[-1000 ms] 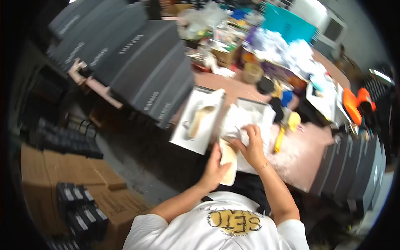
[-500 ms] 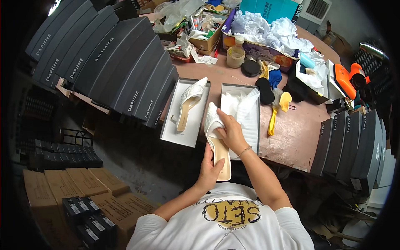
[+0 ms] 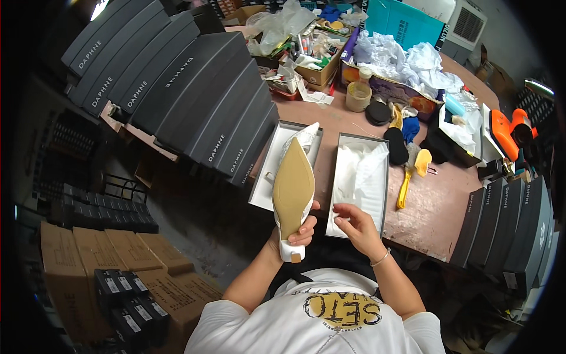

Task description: The person is packing shoes into boxes, including wrapping them in protective paper and organizing them on the workbench.

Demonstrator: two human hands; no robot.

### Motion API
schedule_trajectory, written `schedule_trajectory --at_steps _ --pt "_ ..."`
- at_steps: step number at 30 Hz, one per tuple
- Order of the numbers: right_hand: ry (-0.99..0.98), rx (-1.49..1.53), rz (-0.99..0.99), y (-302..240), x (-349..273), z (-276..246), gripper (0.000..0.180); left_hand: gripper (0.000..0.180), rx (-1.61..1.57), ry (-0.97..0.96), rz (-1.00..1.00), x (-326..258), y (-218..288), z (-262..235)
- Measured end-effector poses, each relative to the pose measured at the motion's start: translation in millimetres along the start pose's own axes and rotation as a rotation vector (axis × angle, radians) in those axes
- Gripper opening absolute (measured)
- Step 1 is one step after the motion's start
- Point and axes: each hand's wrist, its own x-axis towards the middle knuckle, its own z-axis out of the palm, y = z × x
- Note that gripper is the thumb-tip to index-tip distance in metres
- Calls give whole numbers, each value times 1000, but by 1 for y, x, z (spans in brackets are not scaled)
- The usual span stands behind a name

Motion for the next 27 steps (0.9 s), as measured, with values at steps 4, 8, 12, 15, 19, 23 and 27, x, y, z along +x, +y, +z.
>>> schedule_trajectory --at_steps 4,8,12,15,19,23,27 --pt "-79 19 18 9 -8 5 33 60 -81 -101 -93 3 -4 -11" --pt "-155 -88 -35 2 -6 4 33 57 -58 -93 -119 6 -14 -9" --pt "-183 214 -130 3 -4 13 61 48 155 79 -228 4 -17 -17" --pt "-315 402 428 1 -8 3 53 46 454 241 -246 -6 -41 -27" --pt "99 790 5 5 -13 9 52 32 1961 540 -220 23 4 26" --pt "115 754 50 -21 -10 -32 43 75 2534 786 494 49 85 -19" --pt "155 770 71 -17 -7 -29 43 50 1807 1068 244 44 180 -130"
